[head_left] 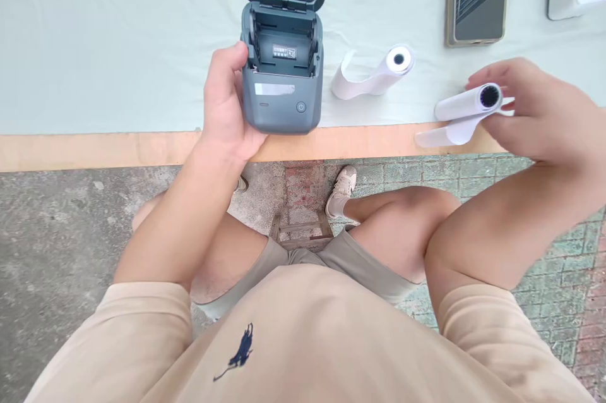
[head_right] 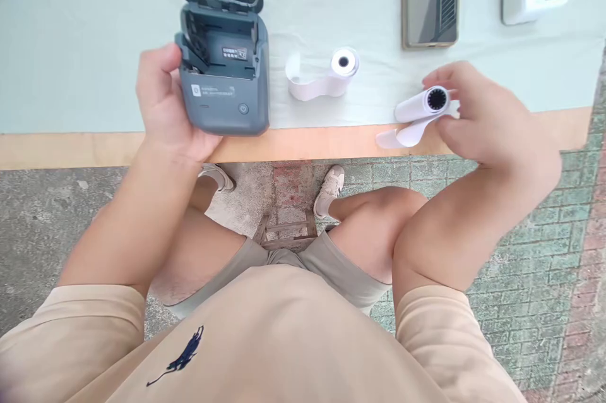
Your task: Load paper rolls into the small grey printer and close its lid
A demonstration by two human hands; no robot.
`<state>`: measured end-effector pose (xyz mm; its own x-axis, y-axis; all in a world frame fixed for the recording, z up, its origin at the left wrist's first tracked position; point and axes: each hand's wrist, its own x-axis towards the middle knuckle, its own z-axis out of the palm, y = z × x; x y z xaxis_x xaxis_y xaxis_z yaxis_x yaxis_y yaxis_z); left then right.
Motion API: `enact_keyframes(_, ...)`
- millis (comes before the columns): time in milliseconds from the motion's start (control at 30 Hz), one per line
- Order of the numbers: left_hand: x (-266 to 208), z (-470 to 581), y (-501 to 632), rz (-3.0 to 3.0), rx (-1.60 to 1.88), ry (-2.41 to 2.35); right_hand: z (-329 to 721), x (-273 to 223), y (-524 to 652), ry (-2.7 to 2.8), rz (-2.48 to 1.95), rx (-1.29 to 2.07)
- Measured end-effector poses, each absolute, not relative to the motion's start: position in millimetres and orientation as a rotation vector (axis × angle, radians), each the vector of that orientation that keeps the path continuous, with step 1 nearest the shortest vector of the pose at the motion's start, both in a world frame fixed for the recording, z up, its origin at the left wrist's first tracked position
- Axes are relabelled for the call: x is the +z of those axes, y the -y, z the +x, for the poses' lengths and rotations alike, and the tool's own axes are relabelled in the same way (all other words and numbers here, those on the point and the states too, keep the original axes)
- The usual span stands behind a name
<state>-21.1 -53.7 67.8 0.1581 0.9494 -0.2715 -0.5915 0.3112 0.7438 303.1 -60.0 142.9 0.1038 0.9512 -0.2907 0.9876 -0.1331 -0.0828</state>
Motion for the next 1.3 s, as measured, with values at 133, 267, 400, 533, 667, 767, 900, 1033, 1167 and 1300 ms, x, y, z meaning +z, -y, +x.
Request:
enact_keyframes(133, 66, -24, 52, 0.530, 1.143, -0.851, 292, 136, 59, -1.927, 2.294, -0.617)
enact_keyframes(267, 63, -26, 52, 0.620, 1.152, -0.843, 277, 134, 60, -2.125, 2.344, -0.705)
enact_keyframes(400, 61, -24, 52, 0.649, 1.158, -0.829, 246, 136, 57, -2.782, 2.083, -1.205)
enact_keyframes(533, 60, -19, 52, 0.640, 1.214, -0.867, 206, 142, 49, -3.040, 1.811, -1.497)
enact_keyframes(667, 58, -19, 53, 0.632, 1.199, -0.814, 169, 148, 42, -3.022, 1.551, -1.263)
enact_keyframes(767, 57, -22, 57, 0.580, 1.235, -0.787, 148, 145, 36, -3.006, 1.557, -0.839)
enact_keyframes(900, 60, -26, 62, 0.541, 1.224, -0.755, 130, 133, 29, -2.836, 1.708, -0.411)
enact_keyframes(1033, 65, -30, 65, 0.470, 1.182, -0.630, 124, 128, 29, -2.975, 1.655, -0.291)
enact_keyframes(1167, 63, -34, 65, 0.459, 1.209, -0.493, 123, 133, 35, -3.081, 1.530, -0.286)
enact_keyframes(1300, 55, -38, 65, 0.470, 1.235, -0.481, 123, 134, 39, -2.971, 1.522, -0.392)
